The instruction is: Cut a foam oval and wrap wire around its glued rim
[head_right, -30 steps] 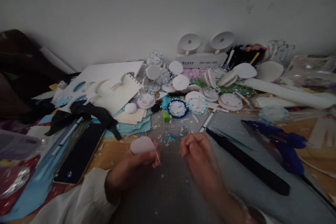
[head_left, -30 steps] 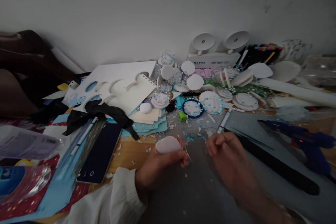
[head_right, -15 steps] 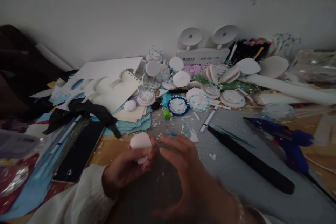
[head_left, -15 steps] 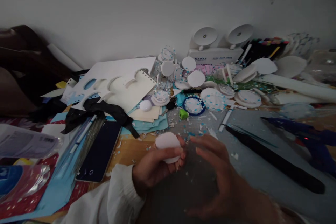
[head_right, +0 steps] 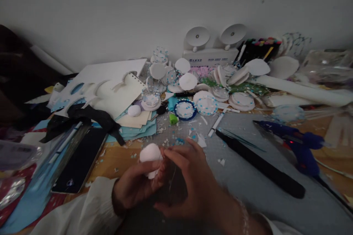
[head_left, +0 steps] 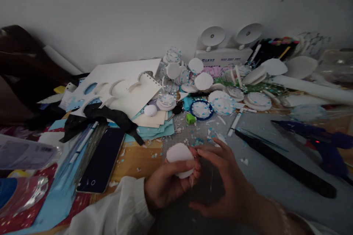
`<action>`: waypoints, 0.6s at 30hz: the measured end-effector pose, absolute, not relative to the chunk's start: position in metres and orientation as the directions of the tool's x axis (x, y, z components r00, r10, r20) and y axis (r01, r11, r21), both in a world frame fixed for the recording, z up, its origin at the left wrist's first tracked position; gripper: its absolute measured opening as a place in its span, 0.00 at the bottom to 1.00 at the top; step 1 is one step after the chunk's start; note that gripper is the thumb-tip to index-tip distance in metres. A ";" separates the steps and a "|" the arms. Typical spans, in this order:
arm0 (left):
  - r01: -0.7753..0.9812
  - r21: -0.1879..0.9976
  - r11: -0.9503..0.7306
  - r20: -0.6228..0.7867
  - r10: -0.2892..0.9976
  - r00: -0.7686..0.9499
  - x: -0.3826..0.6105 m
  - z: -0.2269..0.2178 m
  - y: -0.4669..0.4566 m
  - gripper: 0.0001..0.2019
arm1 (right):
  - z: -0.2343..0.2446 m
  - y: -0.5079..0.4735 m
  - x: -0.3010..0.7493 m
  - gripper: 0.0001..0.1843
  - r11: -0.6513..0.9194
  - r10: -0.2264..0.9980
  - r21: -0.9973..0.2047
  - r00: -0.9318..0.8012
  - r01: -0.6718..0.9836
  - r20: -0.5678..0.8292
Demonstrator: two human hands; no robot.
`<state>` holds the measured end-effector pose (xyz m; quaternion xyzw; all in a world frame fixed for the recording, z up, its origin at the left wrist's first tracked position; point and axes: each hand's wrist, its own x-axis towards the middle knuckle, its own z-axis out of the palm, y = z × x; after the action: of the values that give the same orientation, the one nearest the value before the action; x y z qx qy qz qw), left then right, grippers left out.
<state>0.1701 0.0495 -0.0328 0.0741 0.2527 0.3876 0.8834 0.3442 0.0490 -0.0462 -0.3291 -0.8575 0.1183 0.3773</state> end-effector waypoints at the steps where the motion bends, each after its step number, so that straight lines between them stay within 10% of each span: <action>1: -0.648 0.322 0.690 -0.405 0.720 0.564 0.170 -0.033 0.050 0.12 | -0.045 0.049 0.344 0.53 0.757 0.652 -0.441 -0.512 0.482 0.559; 18: -0.449 0.745 0.494 -0.206 0.810 0.549 0.170 -0.037 0.046 0.11 | -0.039 0.052 0.362 0.45 0.652 0.743 -0.407 -0.431 0.640 0.512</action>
<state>0.1699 0.0462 -0.0371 0.3245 0.2784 0.3846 0.8181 0.3620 0.0523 -0.0391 -0.4105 -0.8425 0.0754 0.3407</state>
